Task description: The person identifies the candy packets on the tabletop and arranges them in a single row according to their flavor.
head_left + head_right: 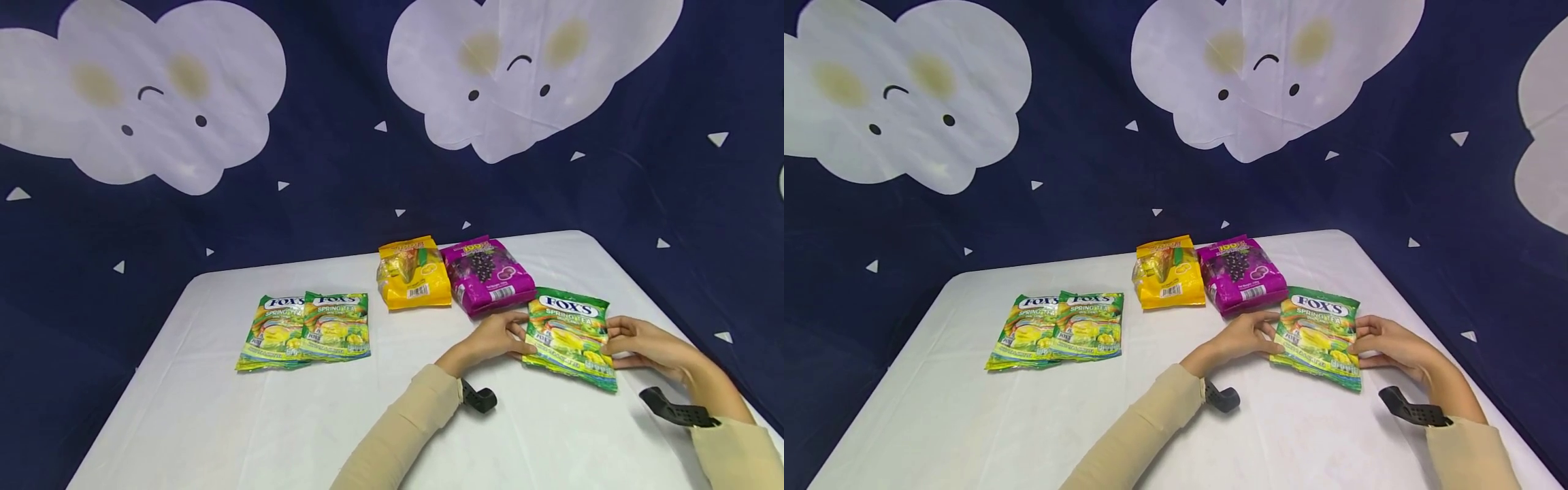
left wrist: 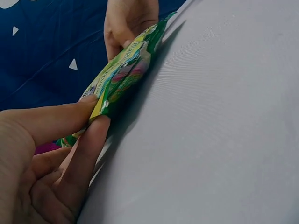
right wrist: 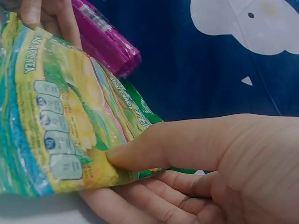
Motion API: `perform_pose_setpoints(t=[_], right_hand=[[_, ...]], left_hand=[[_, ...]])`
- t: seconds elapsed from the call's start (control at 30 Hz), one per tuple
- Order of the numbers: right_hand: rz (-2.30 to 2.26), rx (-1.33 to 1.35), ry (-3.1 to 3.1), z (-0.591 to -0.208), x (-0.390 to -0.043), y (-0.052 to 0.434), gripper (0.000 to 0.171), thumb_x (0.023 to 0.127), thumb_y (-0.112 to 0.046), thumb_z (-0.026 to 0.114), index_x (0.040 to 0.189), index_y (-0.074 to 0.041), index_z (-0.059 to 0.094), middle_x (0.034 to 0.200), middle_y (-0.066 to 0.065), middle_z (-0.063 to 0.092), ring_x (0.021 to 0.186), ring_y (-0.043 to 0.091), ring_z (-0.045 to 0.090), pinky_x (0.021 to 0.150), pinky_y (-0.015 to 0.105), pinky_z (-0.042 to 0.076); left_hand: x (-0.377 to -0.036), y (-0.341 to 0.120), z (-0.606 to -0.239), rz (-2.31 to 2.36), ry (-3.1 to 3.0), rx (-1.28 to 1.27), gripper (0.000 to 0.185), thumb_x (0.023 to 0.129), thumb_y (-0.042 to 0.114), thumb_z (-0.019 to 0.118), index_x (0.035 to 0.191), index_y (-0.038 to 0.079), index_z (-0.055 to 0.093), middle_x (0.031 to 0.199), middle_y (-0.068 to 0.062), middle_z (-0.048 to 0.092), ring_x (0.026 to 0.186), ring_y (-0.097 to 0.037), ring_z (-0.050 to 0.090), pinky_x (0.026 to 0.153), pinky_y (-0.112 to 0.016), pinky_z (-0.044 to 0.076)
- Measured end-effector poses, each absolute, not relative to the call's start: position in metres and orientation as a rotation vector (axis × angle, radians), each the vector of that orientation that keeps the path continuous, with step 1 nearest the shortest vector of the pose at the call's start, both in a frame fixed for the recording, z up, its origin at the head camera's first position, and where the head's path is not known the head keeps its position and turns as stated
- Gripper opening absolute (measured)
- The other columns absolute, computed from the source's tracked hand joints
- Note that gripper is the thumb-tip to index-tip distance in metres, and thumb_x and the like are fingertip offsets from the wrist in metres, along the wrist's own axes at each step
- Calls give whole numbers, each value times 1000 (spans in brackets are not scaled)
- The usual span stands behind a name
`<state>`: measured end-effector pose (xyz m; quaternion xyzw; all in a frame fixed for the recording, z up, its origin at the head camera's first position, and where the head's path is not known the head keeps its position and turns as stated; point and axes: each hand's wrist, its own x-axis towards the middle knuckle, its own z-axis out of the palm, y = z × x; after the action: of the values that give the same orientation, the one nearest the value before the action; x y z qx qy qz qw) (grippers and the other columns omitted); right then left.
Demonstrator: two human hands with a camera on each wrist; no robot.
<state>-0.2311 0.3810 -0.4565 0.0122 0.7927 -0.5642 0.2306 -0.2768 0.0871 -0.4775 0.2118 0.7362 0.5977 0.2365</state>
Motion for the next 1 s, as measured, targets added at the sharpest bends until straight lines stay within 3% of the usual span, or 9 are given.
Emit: perform_pose_setpoints(t=[0.47, 0.7, 0.83, 1.0], right_hand=[[-1500, 138, 2347, -450, -200, 362, 73, 85, -2, 65, 134, 24, 18, 110, 18, 58, 88, 17, 62, 75, 36, 57], [-1430, 72, 2392, -440, -185, 353, 72, 85, 0, 62, 131, 26, 12, 126, 46, 41, 89, 21, 64, 73, 35, 56], [-1408, 26, 2391, -438, -177, 344, 72, 85, -1, 61, 130, 25, 12, 129, 50, 34, 93, 26, 63, 74, 36, 56], [-1448, -12, 2386, -433, -171, 331, 70, 86, -1, 62, 132, 22, 13, 128, 48, 37, 94, 26, 64, 72, 37, 57]], left_hand=[[-258, 89, -470, 1628, 1974, 426, 61, 77, -6, 77, 133, 8, 57, 75, -2, 61, 58, -11, 58, 53, -26, 54], [-243, 82, -467, 1631, 1936, 419, 64, 76, -8, 76, 132, 14, 55, 73, -2, 60, 56, -13, 58, 52, -29, 55], [-233, 71, -463, 1616, 1911, 447, 64, 77, -8, 76, 132, 15, 53, 73, -1, 61, 54, -13, 59, 52, -30, 56], [-223, 57, -457, 1570, 2015, 533, 58, 81, 0, 76, 132, 15, 51, 73, 2, 61, 50, -14, 60, 49, -30, 55]])
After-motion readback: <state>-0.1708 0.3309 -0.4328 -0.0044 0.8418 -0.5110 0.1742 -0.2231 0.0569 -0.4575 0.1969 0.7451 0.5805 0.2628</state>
